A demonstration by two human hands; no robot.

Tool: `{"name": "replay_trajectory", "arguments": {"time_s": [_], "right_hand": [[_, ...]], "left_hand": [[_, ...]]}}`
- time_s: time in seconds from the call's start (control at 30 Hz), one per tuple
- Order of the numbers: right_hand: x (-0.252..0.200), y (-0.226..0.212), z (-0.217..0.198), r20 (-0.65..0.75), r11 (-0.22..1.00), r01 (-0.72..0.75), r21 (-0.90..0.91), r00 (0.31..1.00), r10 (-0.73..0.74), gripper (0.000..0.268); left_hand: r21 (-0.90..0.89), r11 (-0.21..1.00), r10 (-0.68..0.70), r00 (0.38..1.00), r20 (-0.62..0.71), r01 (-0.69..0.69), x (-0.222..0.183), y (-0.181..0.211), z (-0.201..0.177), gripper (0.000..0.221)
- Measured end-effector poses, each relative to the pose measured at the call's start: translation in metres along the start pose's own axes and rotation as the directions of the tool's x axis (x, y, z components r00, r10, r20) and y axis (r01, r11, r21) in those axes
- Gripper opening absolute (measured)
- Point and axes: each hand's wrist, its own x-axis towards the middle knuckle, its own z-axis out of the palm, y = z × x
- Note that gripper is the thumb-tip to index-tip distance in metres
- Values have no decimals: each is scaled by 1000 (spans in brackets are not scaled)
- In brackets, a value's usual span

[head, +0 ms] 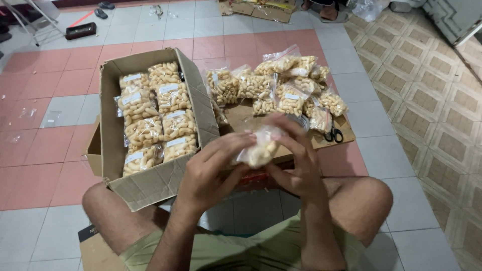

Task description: Packing small plastic bags of snacks into a cardboard box while sitting on the floor

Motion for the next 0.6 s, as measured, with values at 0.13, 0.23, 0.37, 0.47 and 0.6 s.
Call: {"name": "replay_trajectory", "arguments": {"time_s": [0.13, 0.23, 0.37, 0.47, 0.6], "right_hand": [[-2, -14, 9, 58, 951, 110, -290, 994, -97, 81], [14, -34, 17, 2, 924, 160, -348, 985, -170, 71], [15, -21, 19, 19, 891, 175, -419, 983, -184, 57], [17, -15, 27, 35, 875, 194, -443, 979, -199, 55], [14, -22, 49, 18, 854, 215, -473, 972, -235, 63]], "left_hand": [[58, 995, -77, 995, -61, 81, -4, 1, 13, 50], [-77, 990, -134, 965, -224, 119, -5, 13, 22, 51], [-85, 978, -204, 961, -186, 191, 0, 23, 11, 46], [-135, 968, -232, 957, -176, 210, -3, 22, 3, 43], [-164, 962, -255, 932, -256, 218, -16, 15, -2, 41]]}}
